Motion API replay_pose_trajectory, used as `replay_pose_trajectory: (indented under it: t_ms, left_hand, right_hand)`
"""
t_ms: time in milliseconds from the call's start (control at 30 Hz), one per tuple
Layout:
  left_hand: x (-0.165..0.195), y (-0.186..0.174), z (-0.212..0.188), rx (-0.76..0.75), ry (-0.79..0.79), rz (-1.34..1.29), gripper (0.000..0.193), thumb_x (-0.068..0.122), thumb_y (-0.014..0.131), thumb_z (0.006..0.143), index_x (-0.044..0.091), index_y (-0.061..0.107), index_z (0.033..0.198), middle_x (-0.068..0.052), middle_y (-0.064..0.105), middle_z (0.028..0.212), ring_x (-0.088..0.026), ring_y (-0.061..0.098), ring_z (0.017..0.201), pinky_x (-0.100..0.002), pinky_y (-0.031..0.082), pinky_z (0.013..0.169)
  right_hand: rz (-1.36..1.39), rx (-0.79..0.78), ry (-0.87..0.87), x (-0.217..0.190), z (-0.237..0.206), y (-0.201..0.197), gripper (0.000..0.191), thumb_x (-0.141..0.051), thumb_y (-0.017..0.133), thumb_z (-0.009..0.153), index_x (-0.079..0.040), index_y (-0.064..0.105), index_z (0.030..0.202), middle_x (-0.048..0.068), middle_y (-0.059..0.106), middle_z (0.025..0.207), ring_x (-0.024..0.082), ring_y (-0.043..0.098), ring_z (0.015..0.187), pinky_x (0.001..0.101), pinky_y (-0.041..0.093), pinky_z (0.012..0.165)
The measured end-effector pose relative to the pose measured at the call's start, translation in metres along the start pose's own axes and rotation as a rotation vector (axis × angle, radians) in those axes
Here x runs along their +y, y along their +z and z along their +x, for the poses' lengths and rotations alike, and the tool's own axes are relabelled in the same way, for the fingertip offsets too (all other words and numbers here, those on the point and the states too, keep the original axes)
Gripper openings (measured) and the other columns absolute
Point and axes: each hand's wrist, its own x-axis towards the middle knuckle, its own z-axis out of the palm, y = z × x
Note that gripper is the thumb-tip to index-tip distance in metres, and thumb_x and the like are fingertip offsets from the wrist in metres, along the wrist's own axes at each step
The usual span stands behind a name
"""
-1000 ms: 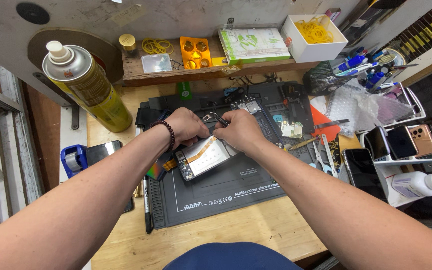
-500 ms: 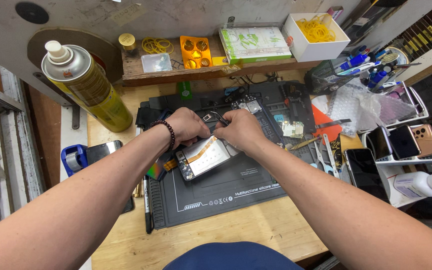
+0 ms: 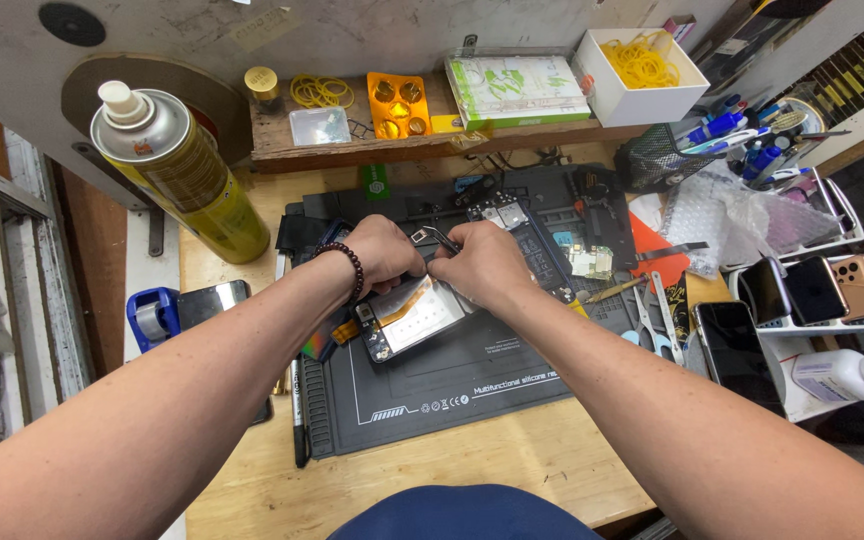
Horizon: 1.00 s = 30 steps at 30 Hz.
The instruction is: The person disassembles a smartphone at a repair workbench, prying open the back cover and lifting out the battery, then uses tweezers to remove and reposition small internal components and flex cables on the phone body.
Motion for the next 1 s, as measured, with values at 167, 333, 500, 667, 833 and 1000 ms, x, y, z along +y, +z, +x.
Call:
replay_pose_trajectory:
  t_ms: [167, 333, 500, 667, 833, 1000]
  left_hand:
    - [-0.0031, -0.0021, -0.0019, -0.002, -0.005, -0.003, 0.011, 0.006, 0.083, 0.077, 0.001, 0.074, 0.081, -0.006, 0.062, 0.063, -0.014, 0.054, 0.051, -0.03, 0.043, 0.044]
    - [-0.0065, -0.0054, 0.0023, -0.08, 0.031, -0.013, 0.007, 0.007, 0.082, 0.079, 0.004, 0.075, 0.081, -0.002, 0.069, 0.068, -0.011, 0.055, 0.053, -0.028, 0.047, 0.047]
    - [-0.0063, -0.0039, 0.0042, -0.045, 0.021, 0.018, 0.008, 0.009, 0.083, 0.08, 0.005, 0.076, 0.08, -0.003, 0.068, 0.067, -0.011, 0.056, 0.053, -0.028, 0.048, 0.046]
    - [-0.0047, -0.0013, 0.0018, -0.035, 0.041, 0.019, 0.007, 0.007, 0.081, 0.079, 0.004, 0.076, 0.078, -0.004, 0.065, 0.063, -0.012, 0.054, 0.05, -0.029, 0.045, 0.044]
    - [-0.0042, -0.0007, -0.0021, -0.025, 0.067, 0.077, 0.008, 0.008, 0.08, 0.081, 0.004, 0.073, 0.078, -0.004, 0.062, 0.062, -0.013, 0.052, 0.049, -0.029, 0.043, 0.044]
    - [-0.0052, -0.0007, -0.0034, -0.043, 0.081, 0.061, 0.009, 0.01, 0.08, 0.082, 0.004, 0.074, 0.079, -0.003, 0.064, 0.063, -0.011, 0.054, 0.05, -0.028, 0.045, 0.045]
  right_hand:
    - [-0.002, 0.032, -0.051, 0.0009, -0.0017, 0.0044, 0.02, -0.024, 0.08, 0.074, -0.009, 0.076, 0.085, 0.014, 0.074, 0.075, 0.025, 0.072, 0.071, 0.0387, 0.054, 0.068]
    - [0.067, -0.016, 0.004, 0.0031, 0.0004, 0.0019, 0.019, -0.023, 0.082, 0.074, -0.009, 0.077, 0.086, 0.009, 0.077, 0.078, 0.02, 0.074, 0.072, 0.0359, 0.055, 0.068]
    - [0.109, -0.023, 0.063, 0.0017, 0.0001, 0.0019, 0.02, -0.021, 0.082, 0.075, -0.009, 0.078, 0.09, 0.008, 0.077, 0.079, 0.017, 0.073, 0.071, 0.0352, 0.056, 0.066]
    - [0.11, -0.034, 0.05, 0.0029, -0.0006, -0.0026, 0.019, -0.021, 0.083, 0.074, -0.009, 0.079, 0.088, 0.008, 0.077, 0.078, 0.016, 0.071, 0.07, 0.0336, 0.054, 0.065]
    - [0.109, -0.044, 0.017, 0.0044, 0.0, -0.0021, 0.021, -0.023, 0.084, 0.072, -0.008, 0.077, 0.084, 0.008, 0.076, 0.075, 0.017, 0.071, 0.067, 0.0344, 0.054, 0.064]
    - [0.041, -0.013, 0.001, 0.003, 0.0026, 0.0011, 0.022, -0.025, 0.085, 0.071, -0.009, 0.077, 0.082, 0.011, 0.074, 0.073, 0.018, 0.072, 0.067, 0.0339, 0.054, 0.064]
